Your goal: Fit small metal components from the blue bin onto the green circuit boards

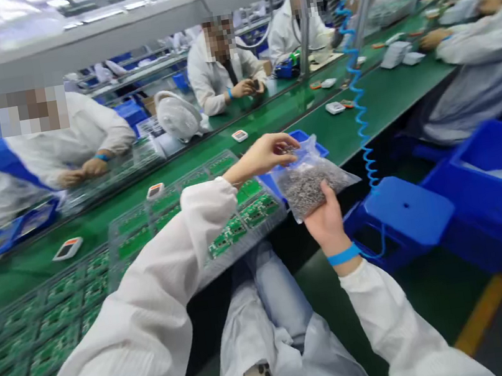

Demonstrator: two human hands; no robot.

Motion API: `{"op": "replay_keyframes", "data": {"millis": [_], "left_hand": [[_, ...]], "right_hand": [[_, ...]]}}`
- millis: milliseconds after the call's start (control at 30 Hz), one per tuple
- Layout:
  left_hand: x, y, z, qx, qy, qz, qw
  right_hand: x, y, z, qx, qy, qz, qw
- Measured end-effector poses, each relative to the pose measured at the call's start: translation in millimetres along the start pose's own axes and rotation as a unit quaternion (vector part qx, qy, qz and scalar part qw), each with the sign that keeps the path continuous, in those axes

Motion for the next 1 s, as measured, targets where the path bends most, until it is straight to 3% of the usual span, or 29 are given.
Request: {"op": "replay_keyframes", "data": {"millis": [100, 300, 500, 733, 867, 1000], "left_hand": [[3, -3, -1, 0.001, -0.012, 0.048, 0.999], [12, -18, -6, -0.012, -0.099, 0.150, 0.984], [52, -48, -24, -0.043, -0.144, 0.176, 0.973], [108, -40, -44, 0.097, -0.200, -0.032, 0.974], [117, -38, -45, 0.137, -0.178, -0.091, 0.970], [120, -41, -45, 0.142, -0.147, -0.124, 0.971]], "right_hand": [[-2, -2, -4, 0.008, -0.004, 0.005, 1.000], [-2, -6, -15, -0.023, -0.012, -0.004, 1.000], [9, -19, -24, -0.040, -0.056, -0.009, 0.998], [23, -31, -29, -0.066, -0.089, -0.003, 0.994], [28, -29, -28, -0.067, -0.102, -0.001, 0.992], [29, -26, -24, -0.073, -0.105, 0.004, 0.992]]}}
Point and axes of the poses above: each hand's wrist, its own z-axis away from the middle knuckle, its own y-axis out of the palm, x = y × z, the point moved 3 cm from there along -z, towards the middle knuckle, and after that the axes turned 3 degrees about -y, right-handed, at the moved point
